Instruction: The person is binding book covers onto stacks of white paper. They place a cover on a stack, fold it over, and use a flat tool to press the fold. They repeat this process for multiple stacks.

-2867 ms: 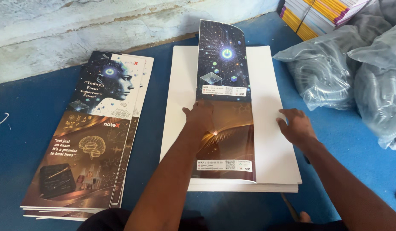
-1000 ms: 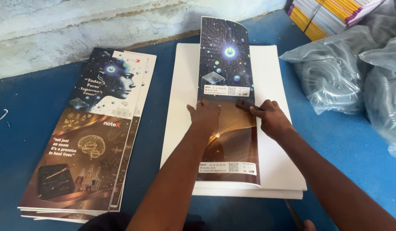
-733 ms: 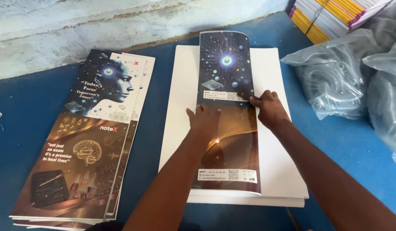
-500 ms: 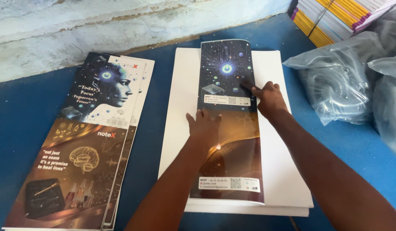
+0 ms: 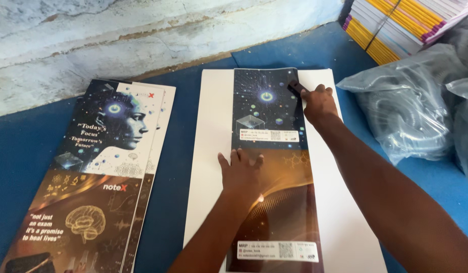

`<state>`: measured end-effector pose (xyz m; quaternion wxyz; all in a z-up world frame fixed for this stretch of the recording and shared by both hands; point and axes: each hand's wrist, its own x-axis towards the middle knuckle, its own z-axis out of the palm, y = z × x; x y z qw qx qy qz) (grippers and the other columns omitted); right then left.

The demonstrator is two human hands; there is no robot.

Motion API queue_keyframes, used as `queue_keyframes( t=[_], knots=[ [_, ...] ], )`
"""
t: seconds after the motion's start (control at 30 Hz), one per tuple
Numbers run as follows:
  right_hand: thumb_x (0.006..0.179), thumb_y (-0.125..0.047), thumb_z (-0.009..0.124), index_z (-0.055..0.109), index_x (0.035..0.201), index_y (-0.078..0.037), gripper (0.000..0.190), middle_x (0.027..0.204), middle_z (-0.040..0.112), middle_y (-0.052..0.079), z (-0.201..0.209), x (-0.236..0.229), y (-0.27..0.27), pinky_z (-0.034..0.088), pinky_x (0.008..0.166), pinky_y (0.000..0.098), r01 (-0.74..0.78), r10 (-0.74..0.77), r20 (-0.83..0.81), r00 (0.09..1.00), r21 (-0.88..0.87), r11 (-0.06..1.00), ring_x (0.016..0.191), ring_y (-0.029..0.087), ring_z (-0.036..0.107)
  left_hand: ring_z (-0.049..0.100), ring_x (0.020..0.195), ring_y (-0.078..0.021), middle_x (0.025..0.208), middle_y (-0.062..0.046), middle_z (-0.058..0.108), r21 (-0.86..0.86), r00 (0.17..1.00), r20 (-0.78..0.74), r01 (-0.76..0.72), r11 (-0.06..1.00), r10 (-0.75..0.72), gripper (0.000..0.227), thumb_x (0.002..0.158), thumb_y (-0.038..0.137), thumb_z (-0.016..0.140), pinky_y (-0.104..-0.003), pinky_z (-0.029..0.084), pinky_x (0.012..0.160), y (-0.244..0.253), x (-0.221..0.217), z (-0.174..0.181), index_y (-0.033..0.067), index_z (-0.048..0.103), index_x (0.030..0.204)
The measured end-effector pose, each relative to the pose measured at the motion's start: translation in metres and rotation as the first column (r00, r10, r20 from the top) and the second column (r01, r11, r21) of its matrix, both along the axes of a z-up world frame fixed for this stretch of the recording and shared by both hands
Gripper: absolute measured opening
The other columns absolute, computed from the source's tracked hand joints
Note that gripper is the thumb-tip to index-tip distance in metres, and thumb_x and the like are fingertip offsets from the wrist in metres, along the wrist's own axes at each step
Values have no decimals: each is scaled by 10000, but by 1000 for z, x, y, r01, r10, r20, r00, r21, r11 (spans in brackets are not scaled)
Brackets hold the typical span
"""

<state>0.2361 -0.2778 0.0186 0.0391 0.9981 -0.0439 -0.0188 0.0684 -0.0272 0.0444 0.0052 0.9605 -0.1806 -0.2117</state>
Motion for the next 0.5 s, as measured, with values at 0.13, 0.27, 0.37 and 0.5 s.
queue_keyframes(
  t=[0.13, 0.27, 0.37, 0.5],
  knots=[
    [1030, -173, 525, 603, 1439, -219, 419, 1171, 629, 218, -13, 34, -8, 557, 929, 406, -29, 19, -53, 998, -184, 983, 1137, 353, 581, 203, 1503, -457, 1603, -294, 253, -1, 1000, 17, 5, 1000, -5, 1140, 697, 555, 908, -701, 118, 1174, 0, -1, 0, 272, 275, 1602],
    [1044, -180, 499, 624, 1410, -189, 387, 1081, 704, 133, -29, 66, -19, 504, 990, 412, -118, 95, -87, 992, -325, 938, 1159, 287, 599, 219, 1496, -460, 1597, -288, 265, -8, 999, 33, 12, 1000, -12, 1121, 704, 553, 899, -701, 118, 1173, -1, -2, -2, 256, 288, 1594],
    [1034, -148, 507, 655, 1375, -174, 373, 1089, 718, 129, -33, 80, -29, 498, 1006, 420, -135, 122, -61, 991, -311, 941, 1134, 285, 636, 219, 1492, -460, 1594, -289, 259, -6, 1000, 11, 11, 1000, -11, 1142, 692, 544, 912, -697, 114, 1174, -2, -1, -2, 252, 279, 1598],
    [1040, -57, 492, 628, 1443, -240, 463, 1109, 747, 163, -25, 78, -29, 562, 955, 435, -71, 70, -23, 997, -60, 996, 1032, 335, 714, 247, 1485, -462, 1579, -302, 296, -56, 998, 68, 2, 998, 2, 1108, 681, 530, 923, -703, 125, 1174, 2, -3, -5, 246, 341, 1580]
  ],
)
